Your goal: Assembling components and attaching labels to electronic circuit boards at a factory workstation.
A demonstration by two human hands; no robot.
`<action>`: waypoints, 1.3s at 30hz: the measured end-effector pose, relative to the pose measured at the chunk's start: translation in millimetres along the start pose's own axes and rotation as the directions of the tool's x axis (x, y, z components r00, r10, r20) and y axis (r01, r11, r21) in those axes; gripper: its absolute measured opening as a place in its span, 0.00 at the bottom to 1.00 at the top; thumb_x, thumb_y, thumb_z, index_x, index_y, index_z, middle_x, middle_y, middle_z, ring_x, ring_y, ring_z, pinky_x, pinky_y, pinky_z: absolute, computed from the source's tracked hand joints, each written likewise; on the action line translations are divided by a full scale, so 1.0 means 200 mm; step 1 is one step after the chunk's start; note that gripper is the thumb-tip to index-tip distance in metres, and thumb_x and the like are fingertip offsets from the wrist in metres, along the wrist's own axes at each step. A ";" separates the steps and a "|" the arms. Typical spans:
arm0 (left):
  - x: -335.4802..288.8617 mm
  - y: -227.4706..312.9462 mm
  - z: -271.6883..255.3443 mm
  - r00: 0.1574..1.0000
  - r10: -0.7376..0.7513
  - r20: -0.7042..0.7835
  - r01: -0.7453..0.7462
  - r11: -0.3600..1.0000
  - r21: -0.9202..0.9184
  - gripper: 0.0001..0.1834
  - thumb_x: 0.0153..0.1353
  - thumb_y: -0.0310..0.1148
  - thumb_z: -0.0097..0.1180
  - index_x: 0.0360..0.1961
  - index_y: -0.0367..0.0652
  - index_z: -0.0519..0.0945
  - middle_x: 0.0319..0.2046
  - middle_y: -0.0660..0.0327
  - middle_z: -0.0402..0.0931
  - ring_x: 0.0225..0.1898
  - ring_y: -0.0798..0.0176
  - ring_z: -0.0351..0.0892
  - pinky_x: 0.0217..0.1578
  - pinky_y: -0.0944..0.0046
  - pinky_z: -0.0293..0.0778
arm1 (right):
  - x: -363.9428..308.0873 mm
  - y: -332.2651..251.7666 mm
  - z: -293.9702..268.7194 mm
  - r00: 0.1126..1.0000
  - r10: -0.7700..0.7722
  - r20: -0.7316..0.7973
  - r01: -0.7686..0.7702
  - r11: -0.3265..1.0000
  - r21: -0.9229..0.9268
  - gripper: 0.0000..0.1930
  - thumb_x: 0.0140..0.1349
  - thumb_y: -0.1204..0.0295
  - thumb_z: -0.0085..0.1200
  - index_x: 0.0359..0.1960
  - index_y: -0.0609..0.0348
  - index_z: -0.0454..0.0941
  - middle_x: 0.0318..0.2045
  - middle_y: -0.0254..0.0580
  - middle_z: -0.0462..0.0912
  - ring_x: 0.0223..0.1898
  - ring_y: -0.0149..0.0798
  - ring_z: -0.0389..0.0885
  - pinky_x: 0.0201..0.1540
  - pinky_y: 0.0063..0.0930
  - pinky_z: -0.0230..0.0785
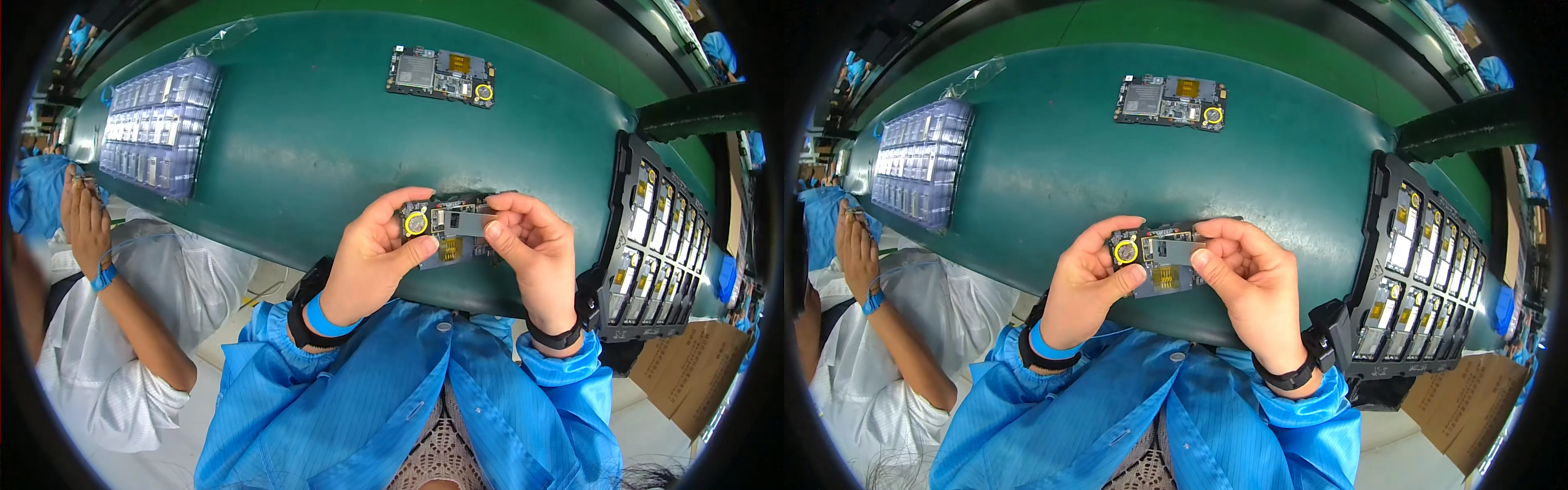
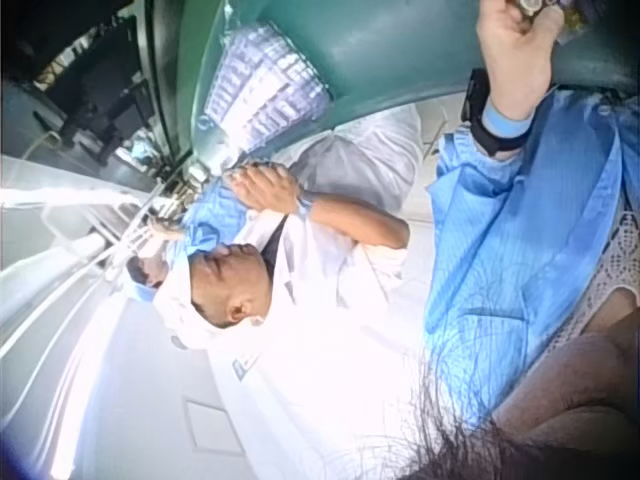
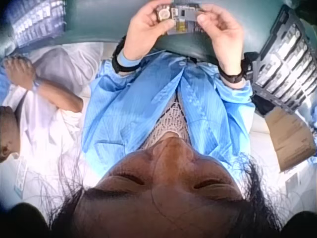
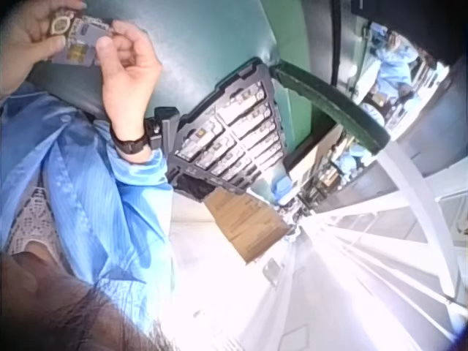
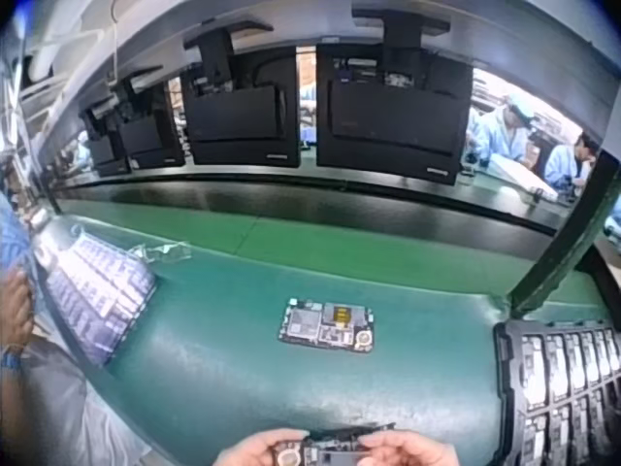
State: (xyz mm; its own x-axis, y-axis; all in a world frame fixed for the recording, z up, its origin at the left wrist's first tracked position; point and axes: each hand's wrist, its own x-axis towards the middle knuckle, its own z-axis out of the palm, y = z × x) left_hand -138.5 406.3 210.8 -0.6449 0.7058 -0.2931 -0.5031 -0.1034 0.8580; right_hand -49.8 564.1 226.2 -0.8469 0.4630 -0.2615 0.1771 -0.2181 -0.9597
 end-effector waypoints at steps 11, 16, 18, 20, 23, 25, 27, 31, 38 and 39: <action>-0.01 0.00 0.02 0.999 0.005 0.050 -0.005 1.000 -0.007 0.23 0.56 0.18 0.50 0.54 0.35 0.62 0.42 0.59 0.73 0.43 0.70 0.73 0.44 0.70 0.72 | -0.02 0.03 0.02 1.000 -0.019 -0.023 0.019 1.000 -0.001 0.07 0.54 0.80 0.56 0.35 0.64 0.75 0.25 0.30 0.77 0.23 0.17 0.68 0.26 0.09 0.60; -0.01 0.00 0.02 0.997 0.030 0.074 -0.030 1.000 0.001 0.23 0.56 0.17 0.50 0.54 0.35 0.62 0.42 0.59 0.72 0.43 0.71 0.72 0.44 0.71 0.71 | -0.03 0.03 0.03 0.994 -0.070 -0.083 0.058 0.989 -0.139 0.07 0.53 0.78 0.58 0.33 0.65 0.76 0.23 0.28 0.77 0.20 0.15 0.64 0.22 0.10 0.57; 0.00 -0.01 0.01 0.996 0.032 0.079 -0.033 0.999 0.007 0.23 0.56 0.17 0.50 0.54 0.36 0.63 0.42 0.59 0.72 0.42 0.72 0.72 0.43 0.71 0.71 | -0.03 0.03 0.03 0.993 -0.076 -0.089 0.062 0.987 -0.152 0.07 0.53 0.78 0.58 0.33 0.65 0.76 0.23 0.28 0.77 0.19 0.15 0.64 0.22 0.10 0.57; 0.00 -0.01 0.01 0.996 0.035 0.079 -0.037 0.999 0.014 0.23 0.56 0.17 0.50 0.53 0.36 0.63 0.42 0.60 0.72 0.42 0.72 0.73 0.43 0.71 0.72 | -0.02 0.03 0.03 0.993 -0.080 -0.092 0.065 0.985 -0.163 0.07 0.52 0.78 0.58 0.33 0.65 0.76 0.23 0.28 0.77 0.19 0.15 0.64 0.22 0.10 0.57; 0.00 -0.02 0.02 0.997 0.036 0.066 -0.036 0.999 0.003 0.24 0.55 0.19 0.53 0.54 0.36 0.63 0.42 0.58 0.74 0.42 0.71 0.74 0.42 0.71 0.72 | -0.02 0.03 0.03 0.993 -0.076 -0.093 0.060 0.985 -0.163 0.07 0.53 0.78 0.58 0.33 0.65 0.76 0.23 0.28 0.77 0.19 0.15 0.64 0.22 0.09 0.57; 0.00 -0.02 0.01 0.997 0.037 0.069 -0.039 0.999 0.027 0.23 0.55 0.18 0.53 0.53 0.36 0.64 0.41 0.58 0.74 0.42 0.71 0.74 0.42 0.71 0.72 | -0.02 0.03 0.02 0.994 -0.065 -0.091 0.051 0.987 -0.152 0.07 0.53 0.79 0.58 0.33 0.66 0.76 0.23 0.28 0.77 0.20 0.15 0.65 0.22 0.09 0.58; 0.00 -0.02 0.01 0.997 0.033 0.071 -0.034 0.999 0.017 0.23 0.55 0.18 0.52 0.53 0.36 0.64 0.42 0.58 0.74 0.42 0.71 0.74 0.43 0.71 0.72 | -0.02 0.02 0.02 0.995 -0.059 -0.077 0.048 0.989 -0.138 0.06 0.53 0.79 0.58 0.33 0.65 0.76 0.23 0.29 0.77 0.20 0.16 0.66 0.23 0.09 0.58; 0.00 -0.04 0.01 0.994 0.067 0.089 -0.067 0.998 -0.010 0.22 0.55 0.17 0.51 0.53 0.35 0.64 0.42 0.58 0.73 0.43 0.70 0.73 0.43 0.70 0.72 | -0.01 0.02 0.01 0.999 -0.008 -0.035 0.007 0.999 -0.038 0.06 0.54 0.79 0.56 0.33 0.65 0.75 0.24 0.29 0.77 0.23 0.17 0.68 0.25 0.10 0.59; -0.01 -0.03 0.01 0.996 0.036 0.076 -0.037 0.999 0.012 0.22 0.56 0.17 0.51 0.53 0.34 0.63 0.43 0.57 0.73 0.43 0.70 0.73 0.43 0.69 0.72 | -0.02 0.02 0.00 1.000 0.008 -0.014 -0.009 0.999 -0.041 0.05 0.55 0.80 0.54 0.34 0.65 0.75 0.26 0.30 0.77 0.25 0.18 0.70 0.28 0.10 0.60; -0.01 -0.04 0.01 0.996 0.036 0.082 -0.036 0.999 -0.008 0.22 0.56 0.17 0.51 0.53 0.34 0.63 0.43 0.57 0.73 0.43 0.70 0.73 0.43 0.69 0.72 | -0.02 0.02 0.00 1.000 0.001 -0.019 -0.001 0.999 -0.037 0.05 0.55 0.81 0.54 0.34 0.65 0.75 0.26 0.31 0.77 0.25 0.19 0.70 0.28 0.10 0.61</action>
State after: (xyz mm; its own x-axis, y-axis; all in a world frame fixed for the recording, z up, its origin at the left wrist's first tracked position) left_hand -132.2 407.8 206.0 -0.6134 0.7567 -0.2263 -0.4844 -0.1342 0.8645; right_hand -46.7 560.9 222.8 -0.8372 0.4790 -0.2639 0.1967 -0.1865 -0.9625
